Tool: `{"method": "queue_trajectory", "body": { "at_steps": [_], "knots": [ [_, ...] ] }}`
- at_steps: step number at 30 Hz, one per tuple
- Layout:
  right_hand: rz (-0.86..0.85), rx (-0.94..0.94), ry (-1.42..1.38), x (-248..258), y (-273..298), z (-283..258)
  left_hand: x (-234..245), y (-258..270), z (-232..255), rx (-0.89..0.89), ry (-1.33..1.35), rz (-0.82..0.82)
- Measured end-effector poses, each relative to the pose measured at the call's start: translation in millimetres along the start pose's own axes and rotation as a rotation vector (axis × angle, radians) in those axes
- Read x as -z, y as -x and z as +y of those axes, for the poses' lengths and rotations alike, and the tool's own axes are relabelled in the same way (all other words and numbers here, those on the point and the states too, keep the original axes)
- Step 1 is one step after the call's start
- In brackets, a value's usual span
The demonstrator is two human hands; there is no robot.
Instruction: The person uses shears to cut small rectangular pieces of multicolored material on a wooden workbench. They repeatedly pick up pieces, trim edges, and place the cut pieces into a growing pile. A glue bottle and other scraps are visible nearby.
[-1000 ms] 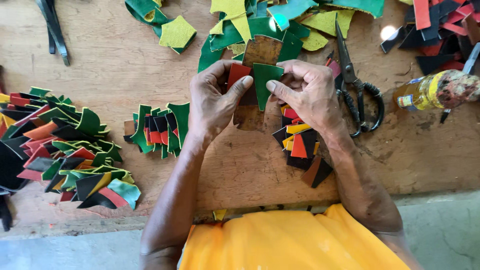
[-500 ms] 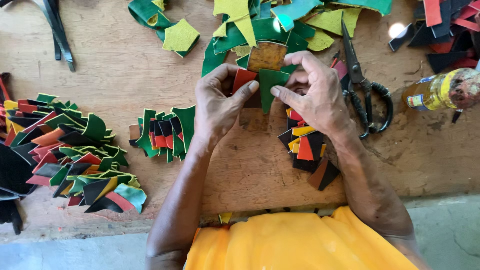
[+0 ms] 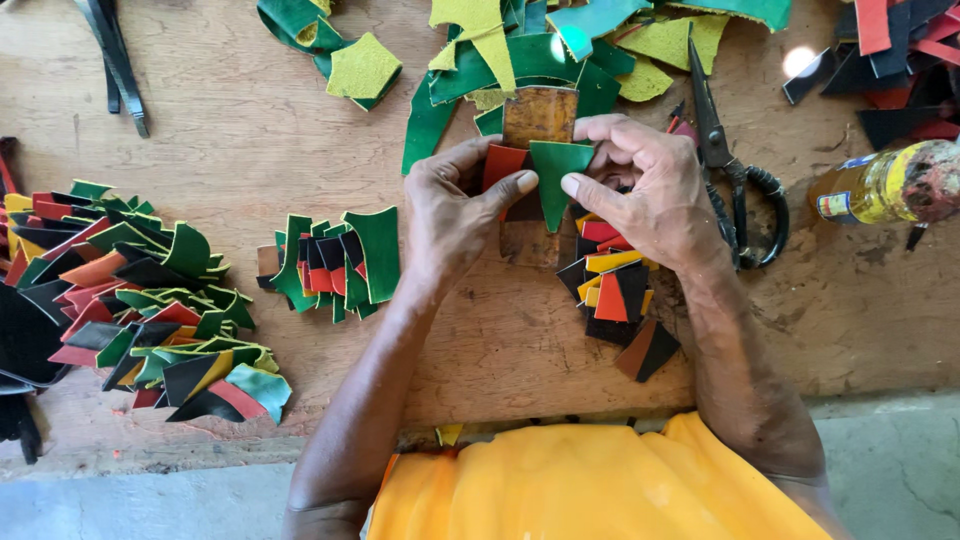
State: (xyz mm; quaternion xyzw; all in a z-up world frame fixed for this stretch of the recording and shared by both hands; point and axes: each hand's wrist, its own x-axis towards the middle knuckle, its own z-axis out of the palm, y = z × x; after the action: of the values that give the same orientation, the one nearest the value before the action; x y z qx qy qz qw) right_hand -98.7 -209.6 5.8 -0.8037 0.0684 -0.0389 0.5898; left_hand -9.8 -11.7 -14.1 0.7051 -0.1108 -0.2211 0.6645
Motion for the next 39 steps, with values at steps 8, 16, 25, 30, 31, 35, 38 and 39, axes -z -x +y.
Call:
{"method": "queue_trajectory", "body": {
  "at_steps": [8, 16, 25, 30, 31, 35, 38, 39],
  "knots": [
    [0.082, 0.049, 0.232, -8.2, -1.1, -4.5, 4.5, 7.4, 14.3, -0.162, -0.38, 0.058],
    [0.11, 0.118, 0.064, -7.5, -4.2, -4.7, 19.9, 11.0, 24.2, -0.312, -0.529, 0.064],
    [-0.271, 0.014, 0.131, -18.1, -1.8, -66.3, 41.3, 20.8, 54.3, -0.194, -0.4, -0.044],
    [-0.406, 0.37, 0.236, -34.8, -19.4, -73.6, 62.6, 40.9, 64.8, -0.357, -0.502, -0.086],
    [-0.425, 0.333, 0.207, -40.6, -21.7, -72.6, 66.7, 46.2, 66.2, -0.294, -0.535, -0.056],
    [-0.478, 0.352, 0.16, -62.4, -31.7, -67.7, 77.1, 66.4, 67.7, -0.208, -0.705, 0.068],
    [-0.496, 0.392, 0.182, -77.3, -38.8, -63.9, 82.8, 78.8, 64.4, -0.207, -0.75, 0.134],
    [-0.501, 0.389, 0.191, -82.6, -41.1, -62.4, 85.0, 81.7, 63.3, -0.197, -0.745, 0.15]
  ]
}}
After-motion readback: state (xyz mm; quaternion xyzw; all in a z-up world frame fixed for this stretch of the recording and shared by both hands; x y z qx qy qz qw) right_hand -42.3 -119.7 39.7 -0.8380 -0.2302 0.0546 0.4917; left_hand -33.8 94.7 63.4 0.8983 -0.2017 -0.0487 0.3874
